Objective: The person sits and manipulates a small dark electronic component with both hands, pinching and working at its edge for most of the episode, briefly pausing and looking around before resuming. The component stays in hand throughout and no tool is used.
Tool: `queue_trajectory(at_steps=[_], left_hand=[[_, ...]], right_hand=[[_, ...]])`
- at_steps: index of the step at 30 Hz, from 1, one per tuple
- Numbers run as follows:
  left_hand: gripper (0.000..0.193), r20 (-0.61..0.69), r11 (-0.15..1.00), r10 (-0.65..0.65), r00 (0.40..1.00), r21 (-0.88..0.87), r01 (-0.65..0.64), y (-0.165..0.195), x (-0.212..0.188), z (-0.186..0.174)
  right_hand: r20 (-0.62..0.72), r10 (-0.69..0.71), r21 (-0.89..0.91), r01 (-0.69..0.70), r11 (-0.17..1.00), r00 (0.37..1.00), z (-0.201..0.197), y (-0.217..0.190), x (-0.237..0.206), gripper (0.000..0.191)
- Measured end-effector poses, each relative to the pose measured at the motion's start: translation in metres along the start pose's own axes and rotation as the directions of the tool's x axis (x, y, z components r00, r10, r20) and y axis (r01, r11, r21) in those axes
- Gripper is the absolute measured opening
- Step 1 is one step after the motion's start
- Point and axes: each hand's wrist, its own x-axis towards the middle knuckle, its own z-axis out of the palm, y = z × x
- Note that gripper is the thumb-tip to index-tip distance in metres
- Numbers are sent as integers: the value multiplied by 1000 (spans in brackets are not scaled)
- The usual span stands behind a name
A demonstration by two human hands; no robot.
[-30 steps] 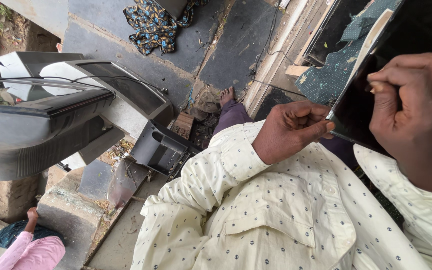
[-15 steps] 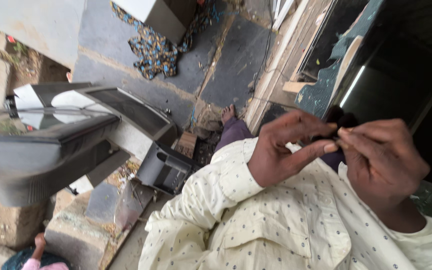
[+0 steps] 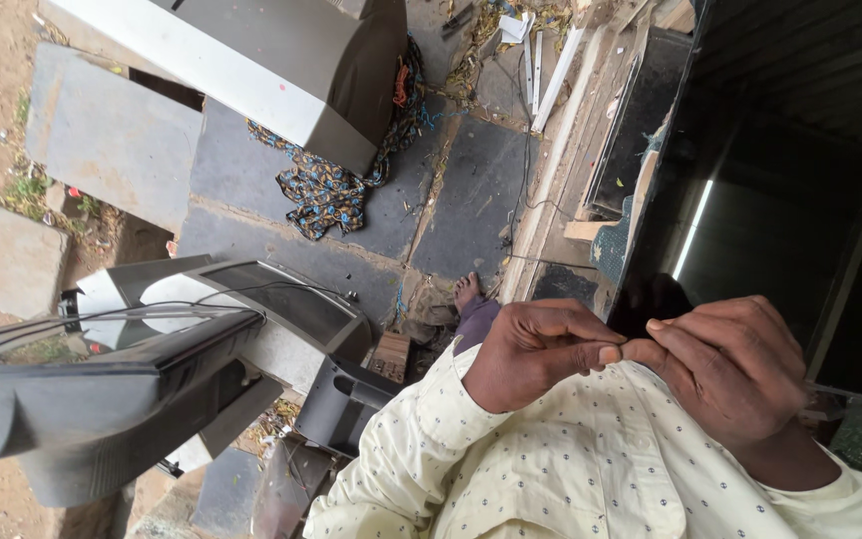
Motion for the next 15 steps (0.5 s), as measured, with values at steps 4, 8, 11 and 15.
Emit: queue_trajectory(at_steps=[4,8,11,15], left_hand=[[11,-12,997,-25,1000,77,26,6,6,7],[9,43,977,16,999,214,-25,16,12,15],[11,85,922,107,991,364,-131,20,19,22],[21,6,915,123,992,387,-116,16,33,25]], right_hand=[[24,-5,-15,5,1000,1000,-8,0,4,32],[8,41,-69,-40,997,999,-17,-2,9,37],[-5,54,-122,-54,991,999,-23,0,11,40],[4,101,-215,-97,972,995,-36,11,-6,32]])
